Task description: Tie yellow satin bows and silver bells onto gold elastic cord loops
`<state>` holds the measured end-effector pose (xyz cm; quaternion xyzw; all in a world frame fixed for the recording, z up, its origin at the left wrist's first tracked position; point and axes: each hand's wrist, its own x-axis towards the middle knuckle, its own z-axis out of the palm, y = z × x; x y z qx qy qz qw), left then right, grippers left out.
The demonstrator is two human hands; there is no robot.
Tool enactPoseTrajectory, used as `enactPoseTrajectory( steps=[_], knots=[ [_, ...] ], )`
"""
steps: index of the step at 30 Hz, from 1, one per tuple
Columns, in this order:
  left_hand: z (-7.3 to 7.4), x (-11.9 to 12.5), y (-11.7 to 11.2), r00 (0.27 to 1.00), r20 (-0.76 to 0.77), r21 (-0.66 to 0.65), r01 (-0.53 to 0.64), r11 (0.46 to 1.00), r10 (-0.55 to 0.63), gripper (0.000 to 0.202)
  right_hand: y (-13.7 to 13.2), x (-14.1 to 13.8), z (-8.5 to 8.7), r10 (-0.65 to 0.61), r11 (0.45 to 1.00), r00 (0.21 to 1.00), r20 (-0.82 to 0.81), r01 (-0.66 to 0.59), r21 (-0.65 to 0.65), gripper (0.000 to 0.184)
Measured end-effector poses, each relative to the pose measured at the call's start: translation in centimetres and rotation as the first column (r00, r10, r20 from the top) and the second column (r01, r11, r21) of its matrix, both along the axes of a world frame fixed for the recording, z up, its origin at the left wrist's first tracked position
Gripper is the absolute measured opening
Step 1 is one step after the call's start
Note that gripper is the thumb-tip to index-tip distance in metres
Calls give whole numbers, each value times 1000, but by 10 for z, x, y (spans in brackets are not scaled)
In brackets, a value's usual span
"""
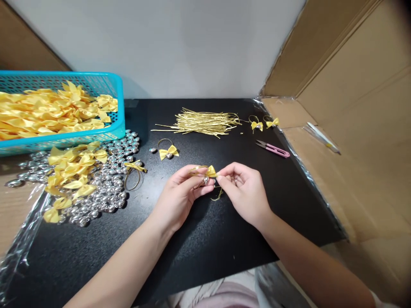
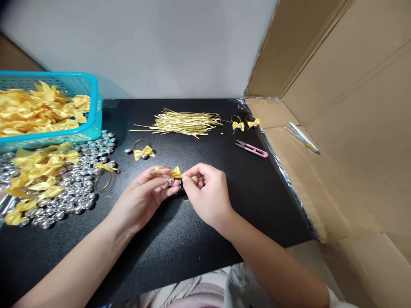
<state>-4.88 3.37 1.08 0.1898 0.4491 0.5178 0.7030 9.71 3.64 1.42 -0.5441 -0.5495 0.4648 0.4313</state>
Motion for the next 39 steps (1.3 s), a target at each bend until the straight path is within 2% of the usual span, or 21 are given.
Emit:
enactPoseTrajectory(
  steps=[18,25,34,39],
  knots=[
    [-1,0,0,999,39,-24,-7,1000,8,17,0,2,2,6,1000,1000,16,-6,30,6],
    [-1,-1,-2,1000,-6,-21,7,1000,-7,16,0,2,2,27,998,999,30,-29,50,7],
    [-3,-2,-1,999,28,-12,21,1000,-21,18,1,3,2,37,999,999,24,-38,39,7],
    [-1,-1,-2,999,24,-14,30,999,-30,19,1,2,2,50,999,998,-37,-51,-14,6]
  ],
)
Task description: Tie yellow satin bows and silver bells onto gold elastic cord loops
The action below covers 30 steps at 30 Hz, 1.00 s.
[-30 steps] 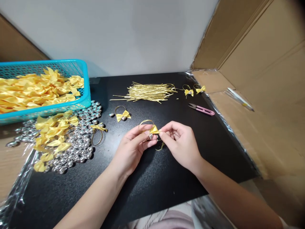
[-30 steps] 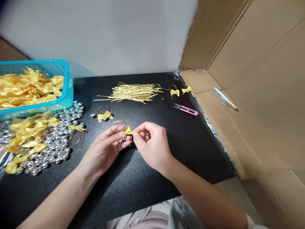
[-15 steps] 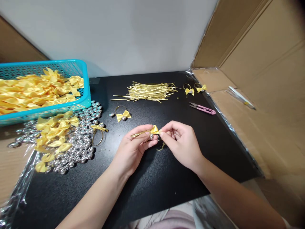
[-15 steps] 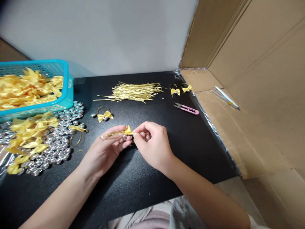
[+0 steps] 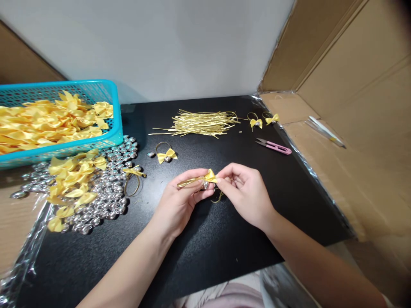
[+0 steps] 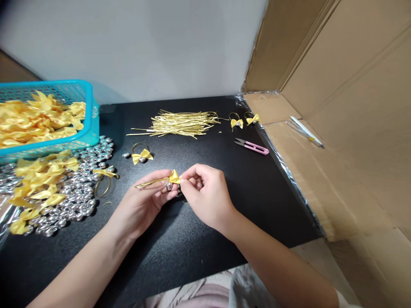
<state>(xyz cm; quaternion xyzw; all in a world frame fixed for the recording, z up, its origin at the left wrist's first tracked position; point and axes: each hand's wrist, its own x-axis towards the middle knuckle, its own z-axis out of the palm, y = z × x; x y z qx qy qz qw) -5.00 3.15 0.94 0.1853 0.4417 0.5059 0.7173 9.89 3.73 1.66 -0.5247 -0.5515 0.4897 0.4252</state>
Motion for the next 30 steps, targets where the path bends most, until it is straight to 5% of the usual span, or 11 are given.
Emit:
enactPoseTrajectory(
  steps=[6,9,15,18,21,27,30],
  knots=[
    [1,1,-1,998,-61,59,-7,998,10,20,1,0,1,9,998,995,-103,-15,-59,7],
    [1,0,-6,985,-169,228,-7,974,46,12,2,1,-1,39,999,986,-161,-42,-19,6],
    [10,-5,-18,795,-536,640,164,750,284,16,4,3,-5,166,963,955,-246,-104,249,8],
    [14,-6,-20,705,-581,742,253,620,407,20,4,4,-7,210,938,944,-256,-121,326,12],
    [16,-6,-20,673,-585,776,303,553,452,22,4,4,-7,216,930,942,-257,-118,347,13],
    [16,-6,-21,671,-590,777,322,542,448,22,3,5,-5,199,913,954,-222,-99,396,13],
    [15,-6,-22,697,-587,755,286,590,412,22,1,5,-3,171,903,967,-191,-76,423,15]
  ],
)
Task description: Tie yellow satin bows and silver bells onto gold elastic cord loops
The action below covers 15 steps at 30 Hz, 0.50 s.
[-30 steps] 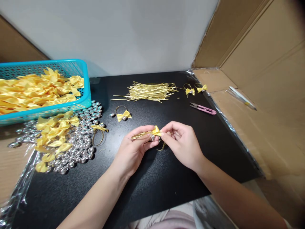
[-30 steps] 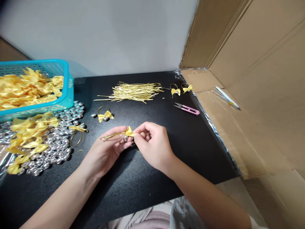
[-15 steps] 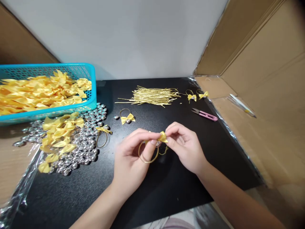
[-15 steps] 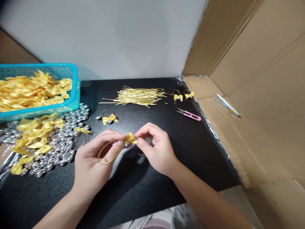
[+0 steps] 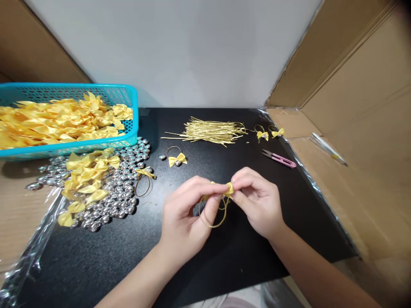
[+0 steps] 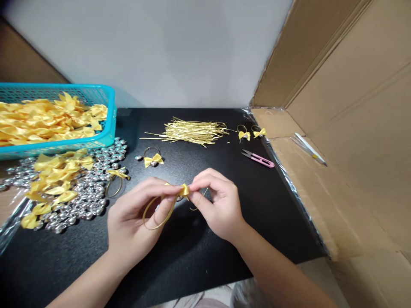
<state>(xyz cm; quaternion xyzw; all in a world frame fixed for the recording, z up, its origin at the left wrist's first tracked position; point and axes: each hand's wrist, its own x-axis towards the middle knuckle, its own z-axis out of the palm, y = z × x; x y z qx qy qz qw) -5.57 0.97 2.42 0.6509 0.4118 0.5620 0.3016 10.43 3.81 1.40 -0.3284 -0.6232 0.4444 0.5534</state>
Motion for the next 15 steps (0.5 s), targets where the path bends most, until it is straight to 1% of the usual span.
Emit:
enactPoseTrajectory(
  steps=[2,4,6,8,11,13,15],
  knots=[
    [-2,1,0,996,93,-119,5,993,7,20,-1,0,0,-19,1000,1000,-2,19,-1,16],
    [-5,2,3,967,253,-272,53,961,18,17,-2,-1,0,-23,999,999,-32,22,-38,18],
    [-7,3,6,900,433,-392,145,908,43,14,-2,-2,-1,-33,995,996,-79,25,-101,20],
    [-9,4,10,822,562,-461,224,859,87,12,-2,-3,-1,-68,985,992,-108,50,-163,17],
    [-9,4,13,758,633,-527,273,805,158,10,-2,-3,-1,-123,968,986,-111,94,-234,13],
    [-8,3,14,732,654,-544,278,792,192,10,-2,-3,-1,-121,957,986,-118,84,-278,15],
    [-7,3,14,721,662,-550,282,786,204,11,-2,-3,-1,-103,947,987,-124,59,-314,16]
  ],
)
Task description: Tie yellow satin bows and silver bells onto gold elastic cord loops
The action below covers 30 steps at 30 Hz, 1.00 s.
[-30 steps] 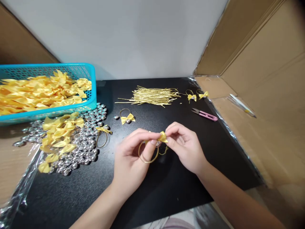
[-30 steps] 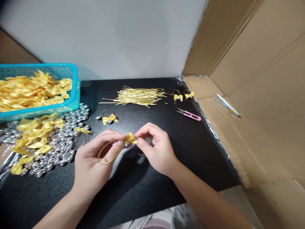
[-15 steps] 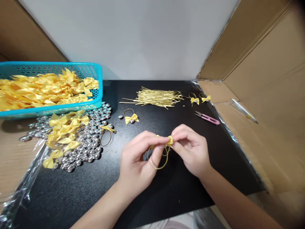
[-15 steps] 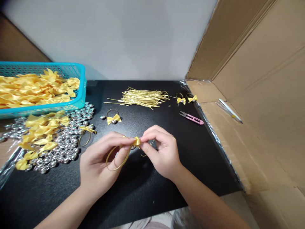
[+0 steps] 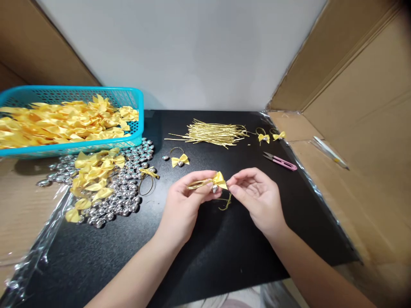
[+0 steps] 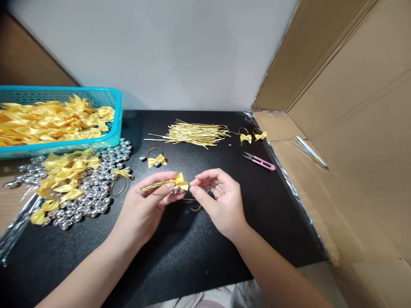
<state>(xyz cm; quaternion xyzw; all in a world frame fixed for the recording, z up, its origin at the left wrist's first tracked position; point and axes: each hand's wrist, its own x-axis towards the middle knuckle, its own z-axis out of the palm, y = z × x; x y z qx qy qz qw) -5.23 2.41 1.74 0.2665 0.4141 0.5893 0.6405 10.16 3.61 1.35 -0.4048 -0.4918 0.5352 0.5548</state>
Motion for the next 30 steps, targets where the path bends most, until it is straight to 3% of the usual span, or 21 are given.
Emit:
enactPoseTrajectory(
  steps=[5,12,19,24,27,30],
  knots=[
    [0,0,1,1000,-5,10,-6,1000,6,11,1,0,0,21,999,1000,1,-21,-49,17],
    [-3,0,1,996,-86,47,11,999,-7,12,1,0,3,33,999,999,16,-33,6,18],
    [-3,1,1,996,13,1,86,996,-86,18,1,1,4,51,998,998,27,-52,35,18],
    [-4,1,0,993,-16,15,119,993,-119,18,3,1,4,69,998,997,36,-69,3,22],
    [-4,0,1,995,-38,22,91,996,-90,19,4,2,2,91,995,994,57,-89,-45,23],
    [-4,-1,3,999,-44,20,16,1000,-15,20,4,3,1,209,973,977,44,-203,-115,23]
  ],
)
